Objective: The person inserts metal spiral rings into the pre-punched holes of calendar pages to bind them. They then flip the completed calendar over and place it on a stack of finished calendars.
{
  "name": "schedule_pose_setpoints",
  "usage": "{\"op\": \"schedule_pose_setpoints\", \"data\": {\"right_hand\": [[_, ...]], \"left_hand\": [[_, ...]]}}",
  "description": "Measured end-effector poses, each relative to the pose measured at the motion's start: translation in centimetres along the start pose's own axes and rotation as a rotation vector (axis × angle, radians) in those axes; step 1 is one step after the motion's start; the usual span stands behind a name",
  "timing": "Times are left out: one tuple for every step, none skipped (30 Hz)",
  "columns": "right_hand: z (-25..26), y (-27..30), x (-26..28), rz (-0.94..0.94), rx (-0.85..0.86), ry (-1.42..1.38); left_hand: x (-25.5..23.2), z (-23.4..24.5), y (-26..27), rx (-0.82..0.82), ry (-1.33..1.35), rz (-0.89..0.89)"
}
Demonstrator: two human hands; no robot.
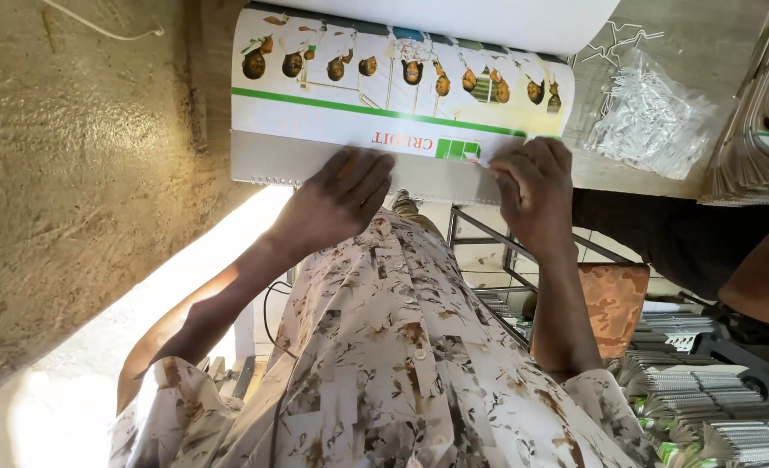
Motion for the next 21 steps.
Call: {"op": "schedule_pose_setpoints", "data": {"right_hand": [[-0.2,0.6,0.5,0.001,-0.015,-0.066],[-0.4,1.3,1.1,0.002,-0.030,-0.132],[-0.5,1.1,2.4,0.001,-0.029,-0.134],[-0.5,1.0,3.8,0.011,-0.048,-0.142],[-0.5,0.6,5.0,0.026,-0.072,-0.148],[-0.5,0.7,5.0,0.029,-0.076,-0.147],[-0.6,0.8,5.1,0.024,-0.081,-0.158],[-0.6,0.8,5.2,0.020,-0.086,-0.170],[-0.4,0.7,5.6,0.020,-0.090,-0.168],[-0.2,0.6,5.9,0.018,-0.092,-0.174],[0.0,0.4,6.3,0.016,-0.093,-0.180],[-0.1,0.5,6.4,0.015,-0.095,-0.178],[-0.2,0.5,6.5,0.011,-0.104,-0.191],[-0.3,0.5,6.5,0.006,-0.113,-0.204],[-0.3,0.6,6.5,0.007,-0.113,-0.203],[-0.4,0.7,6.5,0.008,-0.123,-0.202],[-0.5,0.6,6.5,0.012,-0.134,-0.202],[-0.8,0.4,6.6,0.016,-0.133,-0.204],[-0.9,0.3,6.7,0.018,-0.131,-0.224],[-1.0,0.3,6.8,0.020,-0.129,-0.244],[-1.2,0.1,6.8,0.020,-0.128,-0.244]], "left_hand": [[0.0,0.5,0.2,-0.066,-0.036,-0.009],[0.0,1.0,0.4,-0.132,-0.072,-0.019],[-0.3,1.0,0.3,-0.129,-0.071,-0.018],[-0.6,1.1,0.2,-0.184,-0.084,0.009],[-0.7,1.2,-0.1,-0.243,-0.102,0.034],[-0.7,0.9,-0.3,-0.245,-0.107,0.032],[-0.6,0.7,-0.5,-0.302,-0.095,0.053],[-0.5,0.4,-0.8,-0.358,-0.083,0.073],[-0.5,0.3,-0.7,-0.360,-0.084,0.069],[-0.5,0.2,-0.7,-0.357,-0.069,0.081],[-0.5,0.0,-0.7,-0.352,-0.052,0.095],[-0.5,-0.3,-0.7,-0.354,-0.053,0.092],[-0.5,-0.6,-0.6,-0.358,-0.055,0.105],[-0.4,-0.9,-0.6,-0.362,-0.058,0.118],[-0.5,-1.1,-0.6,-0.362,-0.059,0.119],[-0.6,-1.2,-0.6,-0.361,-0.050,0.126],[-0.7,-1.4,-0.6,-0.360,-0.046,0.135],[-0.5,-1.3,-0.6,-0.360,-0.050,0.138],[-0.5,-1.1,-0.7,-0.380,-0.034,0.135],[-0.5,-1.0,-0.8,-0.399,-0.019,0.133],[-0.5,-0.9,-0.9,-0.399,-0.019,0.134]]}}
Point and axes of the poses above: each hand's wrist, its own y-axis away from the middle knuckle, its own z-axis out of the back of the hand, x = y × z, the point moved 1 cm from there along -y, towards the middle knuckle, and after that the axes turned 8 degrees about x, right-handed, at the moved point
